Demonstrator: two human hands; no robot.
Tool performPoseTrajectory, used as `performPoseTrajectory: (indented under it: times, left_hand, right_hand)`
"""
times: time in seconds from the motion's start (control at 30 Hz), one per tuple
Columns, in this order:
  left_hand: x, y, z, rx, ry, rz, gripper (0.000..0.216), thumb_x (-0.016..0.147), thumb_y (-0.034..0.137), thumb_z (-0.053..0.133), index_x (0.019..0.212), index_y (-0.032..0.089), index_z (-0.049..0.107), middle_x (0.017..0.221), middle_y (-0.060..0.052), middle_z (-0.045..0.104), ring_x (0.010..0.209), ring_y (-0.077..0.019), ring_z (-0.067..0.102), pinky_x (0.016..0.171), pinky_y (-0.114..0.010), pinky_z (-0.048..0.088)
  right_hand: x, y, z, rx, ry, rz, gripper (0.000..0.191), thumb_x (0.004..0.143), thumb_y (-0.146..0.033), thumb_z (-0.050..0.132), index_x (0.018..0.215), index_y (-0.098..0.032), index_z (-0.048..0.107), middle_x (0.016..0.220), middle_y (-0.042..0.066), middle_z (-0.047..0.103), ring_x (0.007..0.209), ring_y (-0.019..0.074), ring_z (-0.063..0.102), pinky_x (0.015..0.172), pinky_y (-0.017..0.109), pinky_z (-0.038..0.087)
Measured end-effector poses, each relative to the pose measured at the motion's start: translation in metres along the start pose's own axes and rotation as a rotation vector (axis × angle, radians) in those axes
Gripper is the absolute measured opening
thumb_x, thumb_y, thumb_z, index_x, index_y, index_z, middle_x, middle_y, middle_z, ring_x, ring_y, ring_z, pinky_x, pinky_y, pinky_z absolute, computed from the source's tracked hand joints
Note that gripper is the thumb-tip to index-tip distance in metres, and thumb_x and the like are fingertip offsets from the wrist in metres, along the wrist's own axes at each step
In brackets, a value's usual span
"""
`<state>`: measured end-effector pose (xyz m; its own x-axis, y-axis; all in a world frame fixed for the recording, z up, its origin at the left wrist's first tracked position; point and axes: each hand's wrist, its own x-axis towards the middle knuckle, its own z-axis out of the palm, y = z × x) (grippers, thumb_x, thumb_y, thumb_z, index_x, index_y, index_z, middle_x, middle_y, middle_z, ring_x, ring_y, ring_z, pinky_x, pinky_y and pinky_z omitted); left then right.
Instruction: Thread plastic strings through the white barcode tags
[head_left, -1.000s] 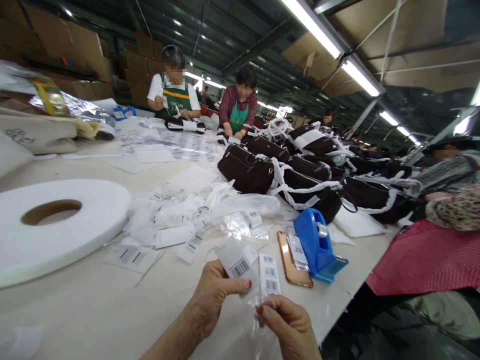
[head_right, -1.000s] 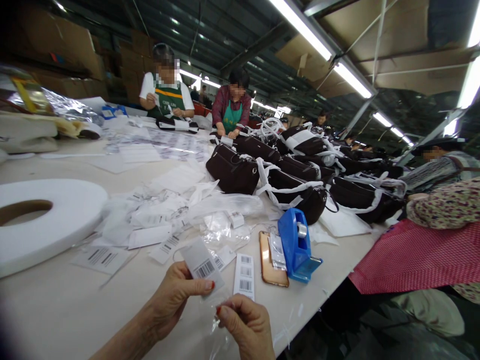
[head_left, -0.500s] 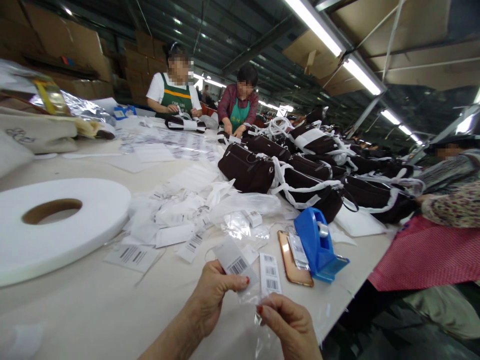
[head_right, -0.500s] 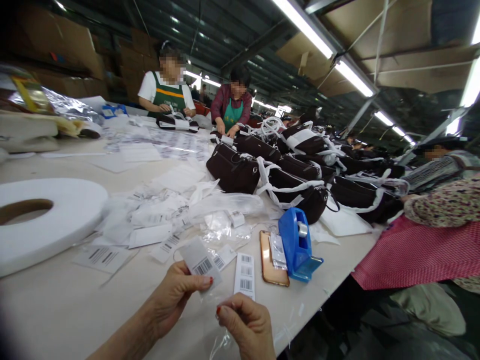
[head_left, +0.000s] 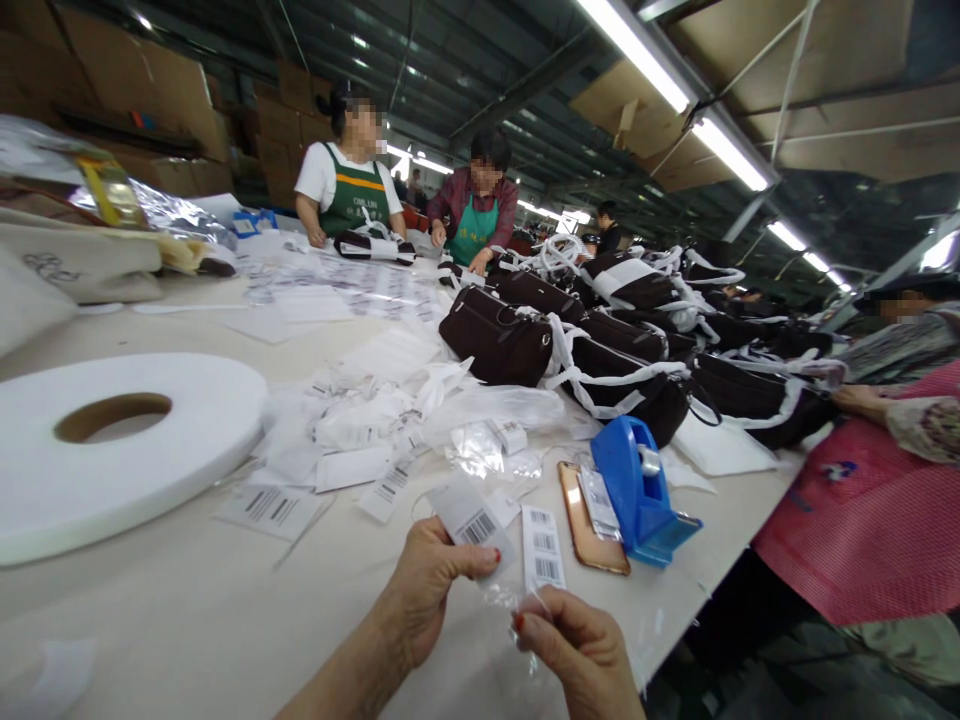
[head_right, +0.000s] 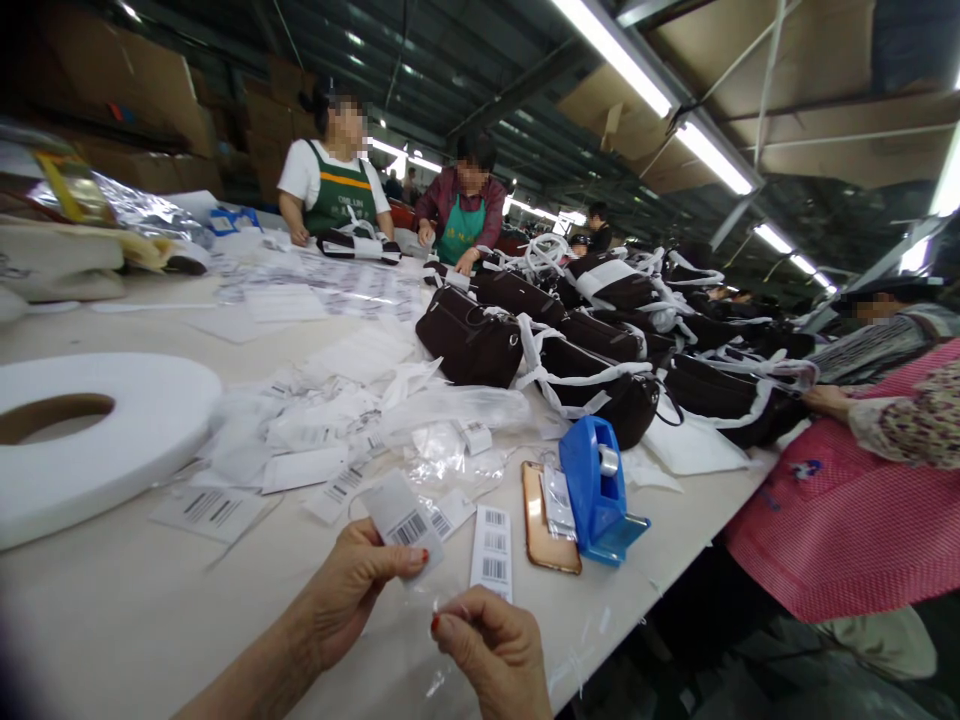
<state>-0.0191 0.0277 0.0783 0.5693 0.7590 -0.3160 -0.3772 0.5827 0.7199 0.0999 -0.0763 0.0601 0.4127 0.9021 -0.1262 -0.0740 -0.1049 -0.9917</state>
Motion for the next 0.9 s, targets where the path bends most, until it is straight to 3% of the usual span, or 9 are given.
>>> performPoseTrajectory:
  times: [0.9]
  left_hand:
    - [-0.0019,-0.0031,0.0013,0.026,-0.027,0.022,0.012,0.048,0.007,0.07,0.059,0.011,0.071,0.056,-0.003,0.07,0.053,-0.014,0.058,0.054,-0.023,0.044]
  right_hand:
    - [0.004,0.0086,-0.0024,0.038,0.075,0.046,0.025,0.06,-0.039,0.074,0.053,-0.016,0.065,0.05,-0.001,0.056,0.051,0.0113,0.045,0.052,0.023,0.034]
